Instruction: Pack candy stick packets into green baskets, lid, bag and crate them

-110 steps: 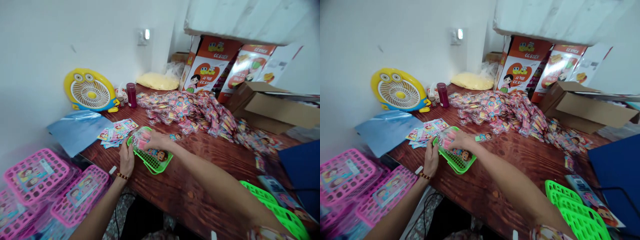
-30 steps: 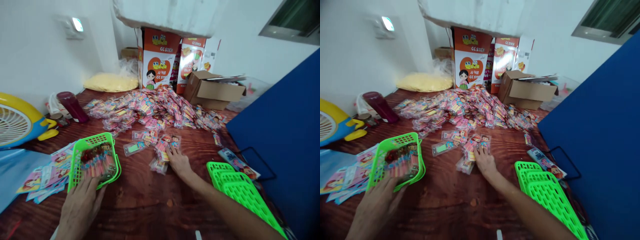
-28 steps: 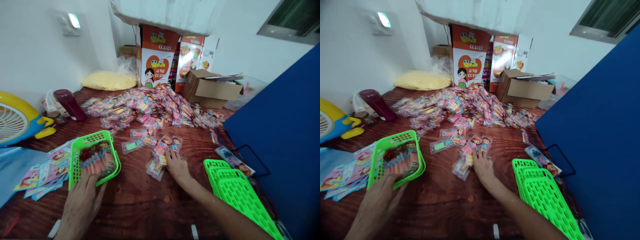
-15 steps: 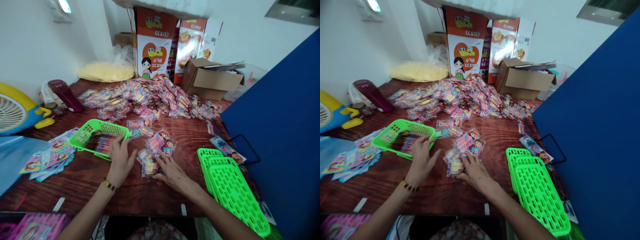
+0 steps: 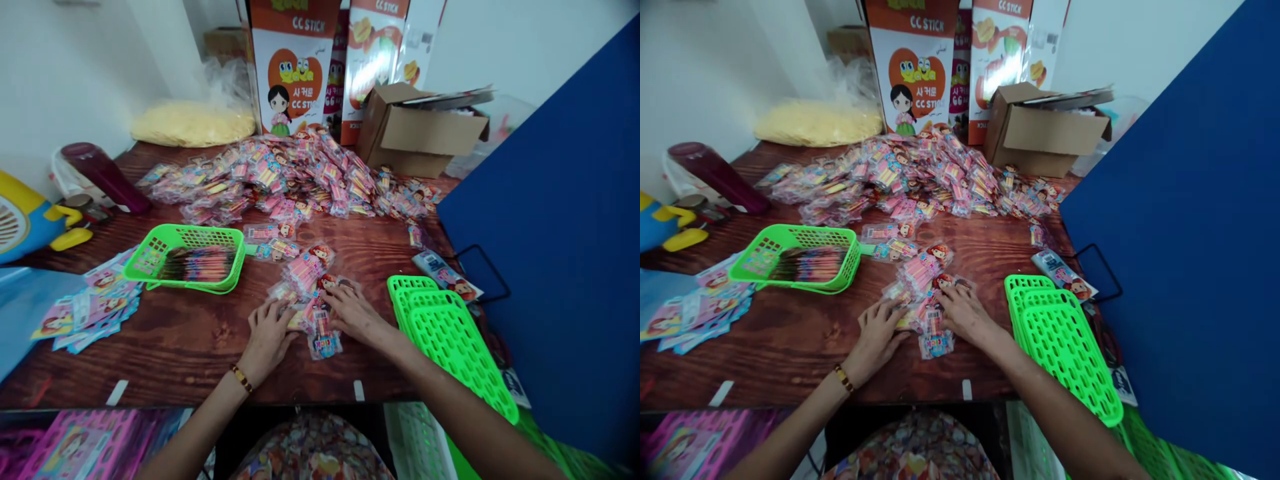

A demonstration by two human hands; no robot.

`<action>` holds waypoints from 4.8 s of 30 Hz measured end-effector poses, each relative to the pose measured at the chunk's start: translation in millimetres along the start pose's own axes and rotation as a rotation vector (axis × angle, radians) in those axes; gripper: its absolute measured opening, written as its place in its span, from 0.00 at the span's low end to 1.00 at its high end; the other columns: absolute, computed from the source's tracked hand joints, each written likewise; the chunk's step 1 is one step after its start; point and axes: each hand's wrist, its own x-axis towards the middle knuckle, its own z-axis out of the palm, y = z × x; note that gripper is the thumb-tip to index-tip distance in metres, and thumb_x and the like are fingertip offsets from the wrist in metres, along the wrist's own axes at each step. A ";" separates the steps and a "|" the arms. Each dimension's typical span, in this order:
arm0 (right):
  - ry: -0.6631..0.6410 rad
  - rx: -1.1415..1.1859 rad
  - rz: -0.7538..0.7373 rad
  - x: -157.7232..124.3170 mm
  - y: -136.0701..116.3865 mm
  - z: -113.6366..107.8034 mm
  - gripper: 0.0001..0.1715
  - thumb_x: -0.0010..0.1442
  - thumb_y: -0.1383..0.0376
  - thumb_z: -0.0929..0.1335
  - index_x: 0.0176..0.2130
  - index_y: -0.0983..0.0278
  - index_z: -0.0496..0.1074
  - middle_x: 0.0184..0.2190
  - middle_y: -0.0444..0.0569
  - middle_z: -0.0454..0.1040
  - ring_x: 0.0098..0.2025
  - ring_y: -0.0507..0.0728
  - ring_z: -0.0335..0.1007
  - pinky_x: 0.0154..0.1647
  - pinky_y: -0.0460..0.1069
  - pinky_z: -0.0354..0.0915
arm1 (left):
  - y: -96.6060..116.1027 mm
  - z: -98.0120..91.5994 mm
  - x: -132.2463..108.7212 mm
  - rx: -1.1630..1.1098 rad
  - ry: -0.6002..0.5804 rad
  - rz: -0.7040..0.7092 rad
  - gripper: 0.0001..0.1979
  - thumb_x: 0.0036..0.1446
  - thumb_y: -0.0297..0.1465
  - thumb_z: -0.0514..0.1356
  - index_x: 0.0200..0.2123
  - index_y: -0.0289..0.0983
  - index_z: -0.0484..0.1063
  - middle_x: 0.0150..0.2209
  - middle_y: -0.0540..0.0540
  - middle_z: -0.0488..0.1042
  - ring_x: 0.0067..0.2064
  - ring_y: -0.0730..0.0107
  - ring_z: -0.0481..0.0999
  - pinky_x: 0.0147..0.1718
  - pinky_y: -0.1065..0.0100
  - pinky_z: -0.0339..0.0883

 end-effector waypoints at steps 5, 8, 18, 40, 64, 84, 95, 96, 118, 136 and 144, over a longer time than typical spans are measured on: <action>0.025 -0.052 0.061 -16.3 8.0 2.8 0.23 0.62 0.60 0.68 0.56 0.62 0.69 0.59 0.54 0.66 0.59 0.63 0.60 0.62 0.59 0.53 | -1.8 -11.9 1.0 0.024 -0.014 -0.078 0.08 0.59 0.33 0.61 0.43 0.41 0.71 0.49 0.43 0.72 0.51 0.54 0.65 0.49 0.52 0.55; 0.075 -0.095 0.038 -26.4 2.3 -5.4 0.23 0.63 0.61 0.67 0.56 0.61 0.68 0.58 0.54 0.67 0.58 0.64 0.61 0.59 0.59 0.55 | -0.1 -17.5 3.1 0.024 -0.049 -0.082 0.12 0.59 0.36 0.60 0.46 0.41 0.70 0.50 0.42 0.70 0.50 0.55 0.65 0.46 0.55 0.57; 0.124 -0.129 0.346 -18.8 -39.1 9.3 0.27 0.61 0.47 0.65 0.43 0.68 0.71 0.45 0.61 0.75 0.49 0.66 0.68 0.53 0.60 0.55 | -2.1 -19.9 0.8 0.056 -0.188 -0.210 0.08 0.58 0.35 0.61 0.39 0.39 0.67 0.39 0.46 0.71 0.43 0.57 0.66 0.39 0.61 0.54; 0.304 0.531 0.093 -57.2 -38.9 29.1 0.08 0.60 0.62 0.70 0.39 0.62 0.69 0.36 0.44 0.74 0.41 0.55 0.66 0.45 0.50 0.56 | 33.8 -31.5 28.2 -0.443 -0.107 0.059 0.04 0.64 0.33 0.54 0.36 0.39 0.64 0.33 0.51 0.70 0.35 0.70 0.69 0.36 0.68 0.61; -0.101 -0.210 -0.158 -11.8 22.7 -10.7 0.31 0.48 0.56 0.77 0.49 0.64 0.70 0.57 0.60 0.66 0.56 0.67 0.60 0.52 0.59 0.56 | 73.3 2.1 -5.5 -0.693 -0.125 -0.443 0.10 0.63 0.35 0.52 0.43 0.40 0.69 0.39 0.46 0.77 0.36 0.65 0.78 0.36 0.65 0.68; 0.011 -0.097 -0.177 -15.4 15.5 -8.3 0.08 0.59 0.64 0.69 0.38 0.64 0.67 0.38 0.50 0.72 0.42 0.58 0.65 0.49 0.54 0.50 | 1.6 -23.5 -38.1 0.026 -0.024 -0.439 0.16 0.61 0.37 0.57 0.50 0.38 0.66 0.47 0.41 0.69 0.48 0.54 0.66 0.43 0.57 0.58; -0.021 -0.033 -0.279 -10.2 -48.8 -3.0 0.30 0.60 0.65 0.67 0.60 0.66 0.59 0.51 0.58 0.70 0.54 0.62 0.61 0.53 0.56 0.50 | 17.5 -25.1 -46.3 -0.183 0.143 -0.170 0.10 0.65 0.29 0.51 0.37 0.41 0.72 0.41 0.45 0.74 0.44 0.63 0.68 0.44 0.59 0.57; -0.025 -0.069 -0.269 -9.2 -51.2 -1.0 0.25 0.61 0.65 0.66 0.57 0.65 0.63 0.49 0.57 0.71 0.53 0.63 0.61 0.52 0.56 0.50 | 19.3 -24.9 -52.2 -0.244 0.141 -0.109 0.10 0.66 0.29 0.50 0.38 0.41 0.71 0.41 0.46 0.74 0.44 0.64 0.68 0.45 0.60 0.58; -0.107 -0.106 -0.417 4.2 -39.3 -15.4 0.08 0.58 0.67 0.65 0.41 0.63 0.67 0.38 0.49 0.74 0.42 0.58 0.66 0.50 0.54 0.52 | 10.6 -21.6 -23.8 -0.339 0.027 -0.117 0.06 0.67 0.31 0.49 0.41 0.41 0.65 0.37 0.49 0.72 0.41 0.66 0.69 0.48 0.59 0.56; -0.027 -0.103 -0.445 100.3 39.9 -59.1 0.20 0.57 0.61 0.71 0.48 0.64 0.72 0.61 0.57 0.64 0.63 0.65 0.53 0.61 0.62 0.45 | -12.4 6.9 98.5 0.000 0.091 -0.218 0.11 0.63 0.33 0.56 0.48 0.40 0.67 0.48 0.44 0.72 0.49 0.59 0.67 0.46 0.58 0.56; 0.129 -0.105 -0.464 71.6 43.8 -37.1 0.12 0.53 0.69 0.69 0.40 0.65 0.70 0.58 0.59 0.64 0.61 0.63 0.56 0.63 0.61 0.46 | -13.8 -0.3 95.3 -0.113 0.111 -0.121 0.14 0.62 0.34 0.57 0.51 0.42 0.66 0.47 0.44 0.71 0.50 0.58 0.65 0.46 0.58 0.56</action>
